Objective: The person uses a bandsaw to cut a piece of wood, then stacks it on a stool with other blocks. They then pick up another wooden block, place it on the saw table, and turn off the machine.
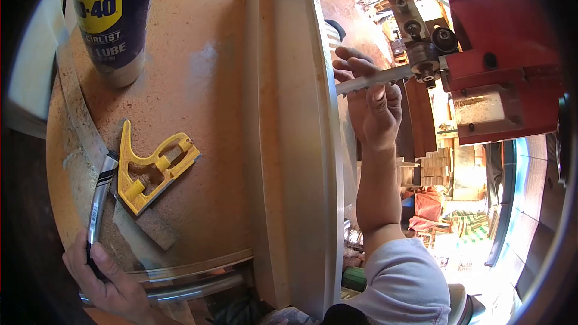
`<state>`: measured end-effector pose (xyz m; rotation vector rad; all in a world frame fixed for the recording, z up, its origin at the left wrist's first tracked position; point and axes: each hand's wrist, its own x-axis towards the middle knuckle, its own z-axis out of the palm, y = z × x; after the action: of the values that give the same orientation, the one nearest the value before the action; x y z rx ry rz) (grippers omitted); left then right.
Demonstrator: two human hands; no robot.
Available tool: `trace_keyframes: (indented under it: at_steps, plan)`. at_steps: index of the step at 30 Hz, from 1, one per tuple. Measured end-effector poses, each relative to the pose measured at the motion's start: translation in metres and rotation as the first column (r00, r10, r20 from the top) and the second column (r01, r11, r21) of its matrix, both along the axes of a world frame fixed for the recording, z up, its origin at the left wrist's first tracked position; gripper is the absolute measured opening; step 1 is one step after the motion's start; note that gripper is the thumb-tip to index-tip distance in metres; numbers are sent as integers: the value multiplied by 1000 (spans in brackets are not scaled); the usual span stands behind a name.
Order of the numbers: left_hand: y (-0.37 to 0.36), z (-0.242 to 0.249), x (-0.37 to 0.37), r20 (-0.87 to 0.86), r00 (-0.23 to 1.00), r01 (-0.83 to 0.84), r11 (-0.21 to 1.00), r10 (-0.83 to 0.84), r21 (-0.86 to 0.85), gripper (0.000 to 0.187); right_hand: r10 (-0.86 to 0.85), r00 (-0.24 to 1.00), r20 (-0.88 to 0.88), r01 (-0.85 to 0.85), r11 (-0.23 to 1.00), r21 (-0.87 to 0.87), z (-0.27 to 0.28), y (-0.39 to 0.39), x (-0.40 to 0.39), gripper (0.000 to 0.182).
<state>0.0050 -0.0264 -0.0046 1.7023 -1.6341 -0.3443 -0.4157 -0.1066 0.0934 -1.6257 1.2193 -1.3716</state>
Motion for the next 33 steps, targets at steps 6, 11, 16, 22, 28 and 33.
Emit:
trace_keyframes:
  at_steps: [6,11,16,22,28,33]
  plan:
    - [2,-3,2,0,1000,-23,1000,23,16,26,-20,986,-167,11,998,-55,2,0,-7,44]
    - [3,-3,4,-1,999,-40,998,40,58,26,-39,995,-97,28,994,-104,-6,0,-1,35]
    - [3,-3,5,40,998,-42,996,39,73,26,-60,992,-109,46,990,-133,-12,-2,-5,31]
    - [3,-3,4,35,998,-52,996,50,71,27,4,1000,-27,-7,996,-83,-27,-4,-8,32]
    - [5,-3,7,-13,999,-34,995,35,99,27,-4,1000,14,3,997,76,-51,3,-7,26]
    - [5,-3,6,-20,999,-25,997,27,74,26,-162,966,-202,214,938,272,-66,20,5,34]
